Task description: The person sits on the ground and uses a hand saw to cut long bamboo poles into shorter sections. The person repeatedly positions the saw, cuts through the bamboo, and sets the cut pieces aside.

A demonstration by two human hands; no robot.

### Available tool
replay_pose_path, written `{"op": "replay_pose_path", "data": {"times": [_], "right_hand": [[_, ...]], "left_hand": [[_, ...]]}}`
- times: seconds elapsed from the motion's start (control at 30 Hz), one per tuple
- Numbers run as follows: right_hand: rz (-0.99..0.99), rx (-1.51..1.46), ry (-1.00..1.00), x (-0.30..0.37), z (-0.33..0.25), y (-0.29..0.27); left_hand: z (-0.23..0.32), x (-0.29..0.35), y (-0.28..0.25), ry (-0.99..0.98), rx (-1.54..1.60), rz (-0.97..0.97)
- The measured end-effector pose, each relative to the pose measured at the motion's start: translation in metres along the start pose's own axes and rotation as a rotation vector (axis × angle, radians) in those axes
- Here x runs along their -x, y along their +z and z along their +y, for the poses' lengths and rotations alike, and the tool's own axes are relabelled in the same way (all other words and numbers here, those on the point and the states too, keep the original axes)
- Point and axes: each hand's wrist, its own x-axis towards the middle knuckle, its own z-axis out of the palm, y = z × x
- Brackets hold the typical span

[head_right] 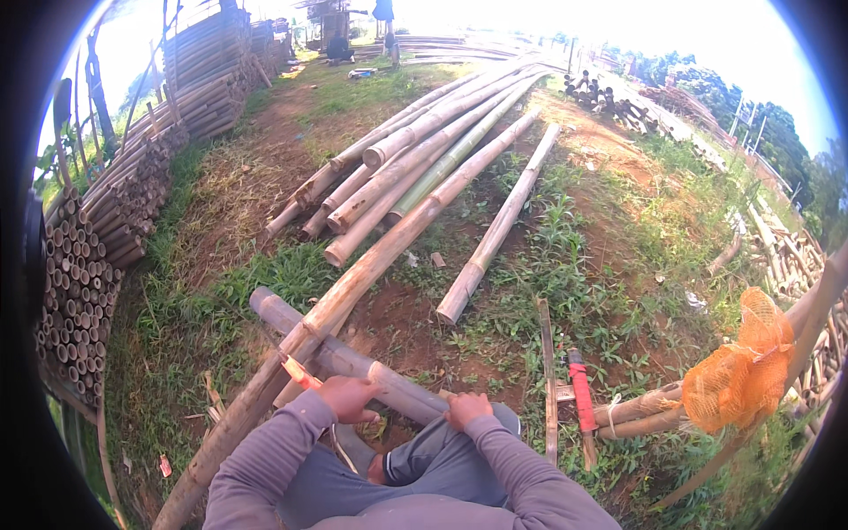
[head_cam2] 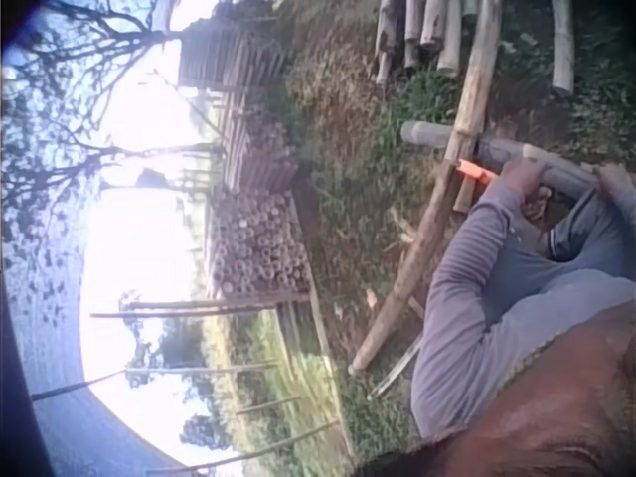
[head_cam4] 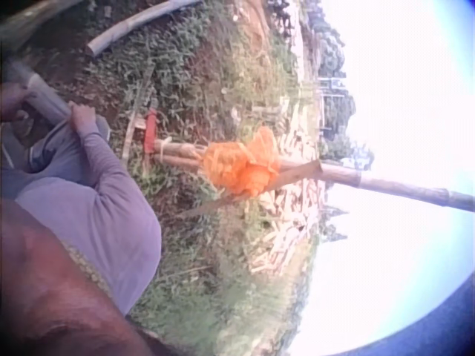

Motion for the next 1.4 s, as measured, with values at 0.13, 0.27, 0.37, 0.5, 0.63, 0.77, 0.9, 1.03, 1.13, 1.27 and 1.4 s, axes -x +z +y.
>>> {"op": "replay_pose_path", "data": {"times": [0.13, 0.27, 0.37, 0.5, 0.63, 0.77, 0.9, 1.03, 1.13, 1.27, 1.4], "right_hand": [[0.044, 0.004, -0.018, -0.001, 0.003, 0.005], [0.059, 0.026, -0.021, -0.004, 0.006, 0.010], [0.070, 0.027, -0.027, -0.004, 0.005, 0.011], [0.074, 0.021, -0.027, -0.004, 0.005, 0.011], [0.065, 0.008, -0.022, -0.003, 0.003, 0.009], [0.069, 0.004, -0.023, -0.003, 0.004, 0.009], [0.070, 0.005, -0.022, -0.001, 0.004, 0.007], [0.064, -0.007, -0.021, 0.000, 0.000, 0.005], [0.072, -0.009, -0.021, 0.001, 0.002, 0.008], [0.069, -0.008, -0.016, 0.001, 0.006, 0.008], [0.073, -0.004, -0.026, -0.002, 0.005, 0.004]], "left_hand": [[0.001, 0.001, -0.004, -0.010, -0.001, -0.020], [0.003, 0.000, -0.006, -0.022, 0.005, -0.024], [0.005, 0.003, -0.011, -0.040, 0.023, -0.033], [0.004, 0.003, -0.009, -0.033, 0.022, -0.030], [0.003, 0.003, -0.009, -0.028, 0.024, -0.024], [0.003, 0.002, -0.009, -0.030, 0.023, -0.022], [0.000, 0.001, -0.004, -0.012, 0.022, -0.002], [-0.001, 0.004, -0.005, -0.015, 0.014, -0.001], [-0.002, 0.003, -0.001, -0.002, 0.016, 0.019], [-0.002, -0.001, 0.000, 0.008, 0.015, 0.026], [-0.004, -0.002, -0.001, -0.007, 0.023, 0.032]]}}
